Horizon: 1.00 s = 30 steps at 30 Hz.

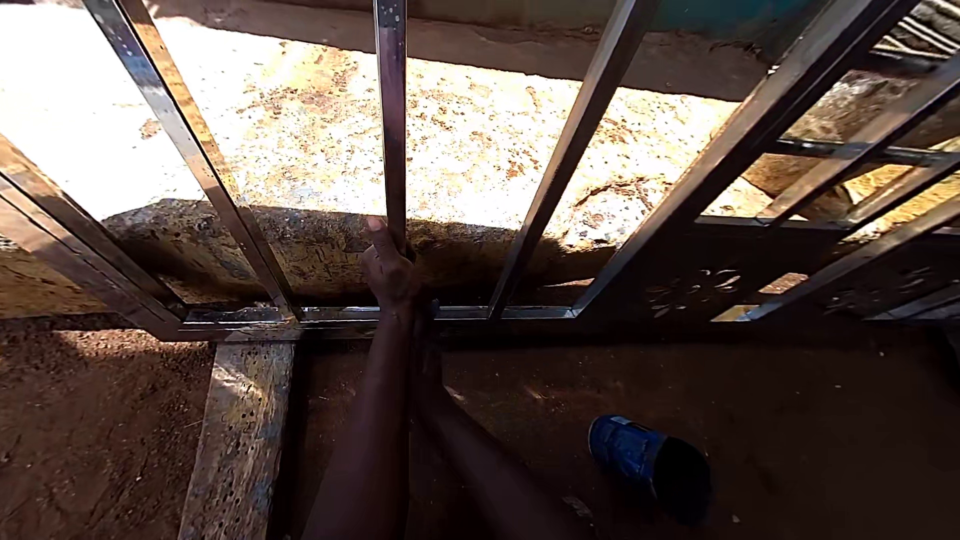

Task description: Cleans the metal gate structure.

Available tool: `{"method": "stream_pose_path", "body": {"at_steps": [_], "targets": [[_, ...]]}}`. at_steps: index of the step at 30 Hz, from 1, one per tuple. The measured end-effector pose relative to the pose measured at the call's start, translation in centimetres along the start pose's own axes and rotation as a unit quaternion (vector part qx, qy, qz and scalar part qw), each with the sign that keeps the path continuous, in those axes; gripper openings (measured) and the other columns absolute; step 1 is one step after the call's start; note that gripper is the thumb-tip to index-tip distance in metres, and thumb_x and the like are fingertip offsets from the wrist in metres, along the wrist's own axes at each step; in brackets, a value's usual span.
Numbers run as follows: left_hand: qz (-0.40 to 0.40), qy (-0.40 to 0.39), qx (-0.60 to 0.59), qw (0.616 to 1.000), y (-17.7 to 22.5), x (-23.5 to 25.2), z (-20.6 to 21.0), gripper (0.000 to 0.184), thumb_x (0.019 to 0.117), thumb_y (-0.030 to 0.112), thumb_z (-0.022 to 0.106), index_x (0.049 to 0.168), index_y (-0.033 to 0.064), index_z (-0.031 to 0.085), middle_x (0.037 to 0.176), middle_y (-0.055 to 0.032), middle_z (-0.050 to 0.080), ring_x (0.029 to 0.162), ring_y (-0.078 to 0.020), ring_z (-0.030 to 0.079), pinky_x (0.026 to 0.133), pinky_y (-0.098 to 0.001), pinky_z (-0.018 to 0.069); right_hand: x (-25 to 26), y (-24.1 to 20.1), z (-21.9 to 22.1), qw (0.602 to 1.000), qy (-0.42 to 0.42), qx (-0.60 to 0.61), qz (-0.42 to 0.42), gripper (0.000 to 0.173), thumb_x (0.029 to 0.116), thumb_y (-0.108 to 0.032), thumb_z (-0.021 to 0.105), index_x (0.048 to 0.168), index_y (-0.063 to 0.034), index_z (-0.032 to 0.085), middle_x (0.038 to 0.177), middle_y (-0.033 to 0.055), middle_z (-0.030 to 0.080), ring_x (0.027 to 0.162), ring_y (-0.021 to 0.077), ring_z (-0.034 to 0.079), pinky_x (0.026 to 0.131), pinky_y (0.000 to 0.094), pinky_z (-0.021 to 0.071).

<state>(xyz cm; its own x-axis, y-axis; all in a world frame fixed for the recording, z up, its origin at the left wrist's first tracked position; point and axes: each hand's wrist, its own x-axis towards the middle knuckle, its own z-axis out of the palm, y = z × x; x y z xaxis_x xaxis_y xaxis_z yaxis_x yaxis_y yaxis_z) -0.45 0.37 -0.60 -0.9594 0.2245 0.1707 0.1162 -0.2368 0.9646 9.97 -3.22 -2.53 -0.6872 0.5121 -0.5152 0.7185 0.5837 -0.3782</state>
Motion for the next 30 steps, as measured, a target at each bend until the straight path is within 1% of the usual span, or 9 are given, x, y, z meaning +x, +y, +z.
{"method": "stream_pose_path", "body": {"at_steps": [3,6,10,15,19,24,27,28,30], "targets": [[0.021,-0.004,-0.014,1.000,-0.5,0.4,0.0,0.064,0.1083,0.056,0.018,0.063,0.0207,0.046,0.049,0.0090,0.042,0.040,-0.0044,0.040,0.041,-0.0238,0.0362,1.1,3.2,0.2,0.997,0.049,-0.047,0.027,0.055,0.1060,-0.021,0.043,0.159,-0.0069,0.035,0.143,0.0205,0.059,0.119,0.0361,0.066,0.101,0.0506,0.0511],[0.029,0.002,0.004,1.000,-0.8,0.3,0.1,0.063,0.1078,0.056,0.019,0.062,0.0213,0.045,0.049,0.0089,0.041,0.041,-0.0051,0.040,0.042,-0.0254,0.0362,1.5,10.9,0.0,0.967,0.179,-0.180,0.002,0.066,0.0998,-0.015,0.053,0.163,-0.0206,0.033,0.164,0.0072,0.039,0.094,0.0315,0.073,0.074,0.0469,0.0594],[0.040,0.000,0.025,0.999,-0.7,0.0,-0.1,0.063,0.1075,0.058,0.018,0.065,0.0214,0.046,0.050,0.0090,0.042,0.042,-0.0058,0.040,0.043,-0.0263,0.0367,-0.5,12.3,-5.0,0.944,0.068,-0.314,-0.075,0.067,0.1020,-0.003,0.043,0.165,-0.0203,0.027,0.169,0.0042,0.029,0.118,0.0378,0.064,0.081,0.0518,0.0558],[0.026,0.019,0.069,0.997,-0.7,-0.3,-0.1,0.071,0.1046,0.066,0.016,0.062,0.0187,0.048,0.048,0.0055,0.042,0.040,-0.0094,0.040,0.041,-0.0306,0.0358,-2.4,16.0,-17.3,0.720,0.301,-0.490,-0.388,0.027,0.0891,-0.004,0.065,0.108,-0.0197,0.076,0.129,-0.0088,0.071,0.081,0.0216,0.069,0.058,0.0388,0.0521],[0.017,0.040,0.092,0.995,-0.5,-0.5,-0.1,0.068,0.1048,0.062,0.016,0.062,0.0190,0.047,0.049,0.0080,0.041,0.042,-0.0073,0.041,0.044,-0.0307,0.0364,-4.8,13.3,-28.6,0.641,0.426,-0.461,-0.442,0.035,0.0946,-0.002,0.057,0.121,-0.0161,0.075,0.136,-0.0027,0.069,0.071,0.0237,0.062,0.057,0.0392,0.0446],[0.008,0.040,0.099,0.994,-1.1,-0.5,-0.4,0.072,0.1049,0.064,0.014,0.062,0.0173,0.048,0.049,0.0036,0.043,0.042,-0.0128,0.043,0.043,-0.0360,0.0375,-2.6,10.8,-20.8,0.713,0.475,-0.321,-0.404,0.035,0.0963,-0.014,0.056,0.128,-0.0106,0.070,0.136,0.0105,0.067,0.082,0.0284,0.065,0.064,0.0409,0.0505],[0.011,0.032,0.115,0.993,-0.9,-0.7,-0.6,0.073,0.1051,0.064,0.013,0.063,0.0166,0.049,0.049,0.0024,0.042,0.041,-0.0137,0.042,0.043,-0.0362,0.0367,0.0,12.3,-8.4,0.885,0.178,-0.390,-0.181,0.051,0.1001,-0.008,0.047,0.151,-0.0045,0.048,0.156,0.0180,0.048,0.118,0.0441,0.062,0.086,0.0555,0.0546],[0.011,0.027,0.110,0.994,-0.9,-0.7,-0.6,0.073,0.1050,0.065,0.013,0.063,0.0167,0.049,0.049,0.0024,0.042,0.041,-0.0134,0.042,0.042,-0.0356,0.0368,0.6,12.3,-6.2,0.907,0.072,-0.396,-0.125,0.055,0.1030,-0.004,0.040,0.158,-0.0012,0.035,0.160,0.0234,0.039,0.124,0.0473,0.058,0.093,0.0575,0.0522],[0.013,0.021,0.097,0.995,-1.0,-0.5,-0.6,0.073,0.1038,0.067,0.013,0.062,0.0175,0.047,0.048,0.0023,0.041,0.040,-0.0134,0.041,0.041,-0.0350,0.0358,1.5,12.5,-6.4,0.906,0.037,-0.399,-0.137,0.050,0.1016,-0.002,0.042,0.151,-0.0017,0.042,0.153,0.0239,0.046,0.119,0.0475,0.061,0.090,0.0584,0.0540]]}}
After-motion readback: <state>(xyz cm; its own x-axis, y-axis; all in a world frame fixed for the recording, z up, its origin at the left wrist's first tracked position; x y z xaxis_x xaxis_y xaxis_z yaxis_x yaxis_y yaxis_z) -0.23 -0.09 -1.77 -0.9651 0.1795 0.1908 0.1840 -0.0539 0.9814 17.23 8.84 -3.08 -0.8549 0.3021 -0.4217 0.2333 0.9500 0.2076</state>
